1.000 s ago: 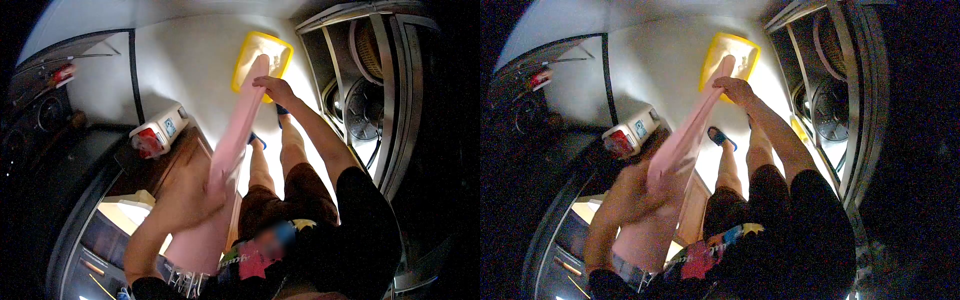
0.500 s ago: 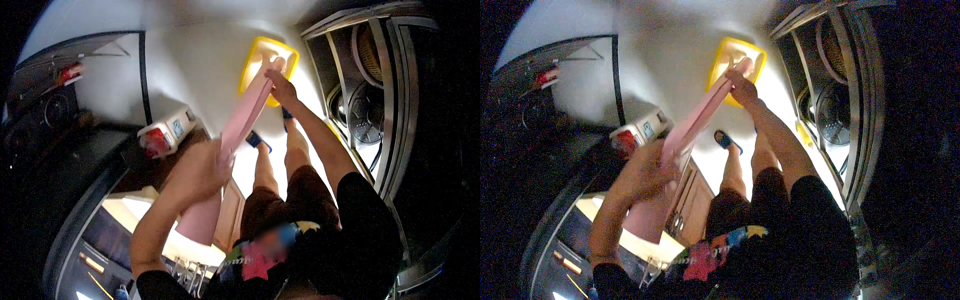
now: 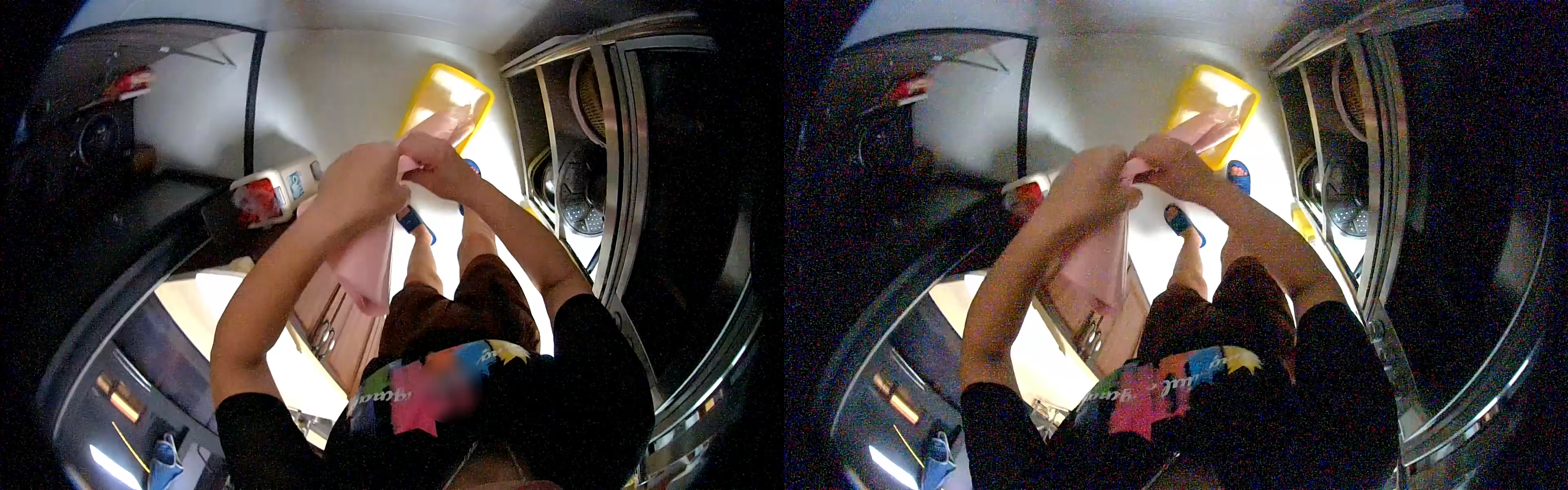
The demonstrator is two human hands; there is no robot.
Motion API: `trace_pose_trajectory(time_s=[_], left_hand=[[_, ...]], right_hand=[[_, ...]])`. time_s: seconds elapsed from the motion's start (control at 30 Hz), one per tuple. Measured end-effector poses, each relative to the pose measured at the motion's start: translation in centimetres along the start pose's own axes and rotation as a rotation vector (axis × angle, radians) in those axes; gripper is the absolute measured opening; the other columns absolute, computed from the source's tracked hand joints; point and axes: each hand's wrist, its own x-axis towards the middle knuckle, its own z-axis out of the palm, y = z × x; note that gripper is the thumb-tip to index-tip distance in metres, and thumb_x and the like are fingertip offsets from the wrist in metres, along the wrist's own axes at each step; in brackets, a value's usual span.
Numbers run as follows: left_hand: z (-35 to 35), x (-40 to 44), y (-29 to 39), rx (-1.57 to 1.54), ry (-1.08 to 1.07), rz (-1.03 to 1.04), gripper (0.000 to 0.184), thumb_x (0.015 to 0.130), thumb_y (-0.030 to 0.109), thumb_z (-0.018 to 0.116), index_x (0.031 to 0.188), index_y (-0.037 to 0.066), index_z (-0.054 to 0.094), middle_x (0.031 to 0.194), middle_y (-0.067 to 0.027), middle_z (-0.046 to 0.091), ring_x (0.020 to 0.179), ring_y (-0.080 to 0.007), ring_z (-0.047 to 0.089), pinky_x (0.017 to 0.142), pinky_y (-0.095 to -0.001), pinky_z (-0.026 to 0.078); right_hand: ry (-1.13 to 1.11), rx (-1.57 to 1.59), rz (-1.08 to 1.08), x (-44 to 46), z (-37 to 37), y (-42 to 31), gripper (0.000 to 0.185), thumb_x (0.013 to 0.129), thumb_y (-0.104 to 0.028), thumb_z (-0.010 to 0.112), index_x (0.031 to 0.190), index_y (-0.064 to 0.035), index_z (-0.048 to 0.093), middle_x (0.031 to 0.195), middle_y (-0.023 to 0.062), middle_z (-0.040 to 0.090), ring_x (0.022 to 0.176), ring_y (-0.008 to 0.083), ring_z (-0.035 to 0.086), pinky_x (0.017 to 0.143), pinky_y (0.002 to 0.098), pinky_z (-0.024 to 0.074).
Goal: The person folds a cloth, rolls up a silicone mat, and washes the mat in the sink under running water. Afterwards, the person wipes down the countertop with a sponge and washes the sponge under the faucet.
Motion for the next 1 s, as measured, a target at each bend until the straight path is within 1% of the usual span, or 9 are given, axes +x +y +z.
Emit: trace_pose_trajectory(time_s=[0.07,0.23,0.33,0.43,0.47,0.6,0.67,0.8,1.0], left_hand=[[-0.2,-1.5,-0.5,-0.015,0.11,0.074,0.052,0.067,0.027,0.074,0.11,0.003,0.056,0.091,-0.0206,0.064,0.086,-0.0377,0.062,0.078,-0.0429,0.049],[-2.5,-7.6,-1.9,0.001,0.24,0.017,0.054,0.072,0.043,0.069,0.105,0.002,0.057,0.086,-0.0193,0.064,0.081,-0.0348,0.063,0.074,-0.0431,0.048],[-1.9,-11.1,-6.1,-0.818,0.463,0.051,0.04,0.092,0.018,0.048,0.128,0.001,0.046,0.121,-0.0169,0.056,0.112,-0.0264,0.054,0.092,-0.0379,0.045],[4.1,-13.5,-11.7,-1.13,0.561,0.157,0.073,0.074,0.034,0.064,0.136,0.004,0.039,0.132,-0.0154,0.048,0.127,-0.0264,0.04,0.109,-0.0406,0.026],[6.8,-13.9,-13.5,-0.737,0.566,0.27,0.09,0.067,0.024,0.066,0.143,0.005,0.023,0.143,-0.0156,0.034,0.134,-0.0293,0.029,0.112,-0.0442,0.016],[9.2,-15.4,-7.7,-0.332,0.495,0.1,0.115,0.059,0.027,0.079,0.145,0.006,0.005,0.145,-0.0163,0.027,0.132,-0.0343,0.031,0.11,-0.0448,0.023],[9.5,-12.6,-6.2,-0.729,0.959,0.225,0.098,0.06,0.019,0.082,0.141,0.008,0.027,0.132,-0.0144,0.044,0.123,-0.0326,0.042,0.101,-0.0426,0.035],[5.6,-10.8,-4.6,-0.641,0.995,0.168,0.039,0.065,0.003,0.077,0.1,0.006,0.062,0.098,-0.0065,0.061,0.098,-0.0233,0.057,0.083,-0.0347,0.046],[5.4,-9.2,-3.7,-0.728,0.98,0.232,0.033,0.069,0.006,0.074,0.099,0.004,0.06,0.094,-0.0099,0.064,0.087,-0.0226,0.063,0.076,-0.0316,0.05]], right_hand=[[0.026,0.019,0.043,0.1,0.6,-0.1,0.033,0.068,0.0,0.07,0.099,-0.003,0.059,0.088,0.0103,0.059,0.086,0.025,0.058,0.074,0.0339,0.0471],[-0.043,0.118,0.13,0.1,1.4,-2.5,0.023,0.077,-0.014,0.068,0.096,-0.0058,0.062,0.093,0.0115,0.063,0.087,0.0286,0.061,0.076,0.0372,0.0484],[0.006,0.219,0.19,-0.3,1.8,-2.0,0.022,0.077,-0.004,0.065,0.099,-0.0049,0.062,0.095,0.0084,0.064,0.09,0.0182,0.061,0.08,0.0321,0.0486],[0.012,0.296,0.305,-0.6,1.0,-2.7,0.023,0.076,-0.003,0.065,0.099,-0.0058,0.063,0.099,0.0069,0.064,0.095,0.0154,0.06,0.083,0.0313,0.0484],[-0.011,0.31,0.219,-0.9,0.6,-2.4,0.021,0.077,-0.004,0.065,0.098,-0.0053,0.063,0.1,0.0073,0.065,0.095,0.0154,0.06,0.084,0.0311,0.0481],[0.123,0.363,0.372,-1.4,1.5,-1.9,0.021,0.08,-0.006,0.063,0.101,-0.0023,0.064,0.096,0.0086,0.067,0.088,0.0175,0.062,0.08,0.0313,0.0497],[0.108,0.336,0.39,-1.5,1.4,-1.2,0.021,0.08,-0.005,0.062,0.1,-0.0013,0.064,0.095,0.0093,0.067,0.088,0.0179,0.063,0.079,0.0315,0.0498],[0.105,0.241,0.337,-1.2,-0.7,-1.6,0.019,0.084,-0.009,0.057,0.1,-0.0004,0.064,0.094,0.0114,0.067,0.088,0.0206,0.063,0.078,0.0326,0.0497],[0.034,0.098,0.216,-0.5,-3.7,-0.7,0.02,0.086,-0.013,0.056,0.1,-0.0011,0.063,0.097,0.0135,0.066,0.088,0.0207,0.063,0.077,0.0322,0.0496]])
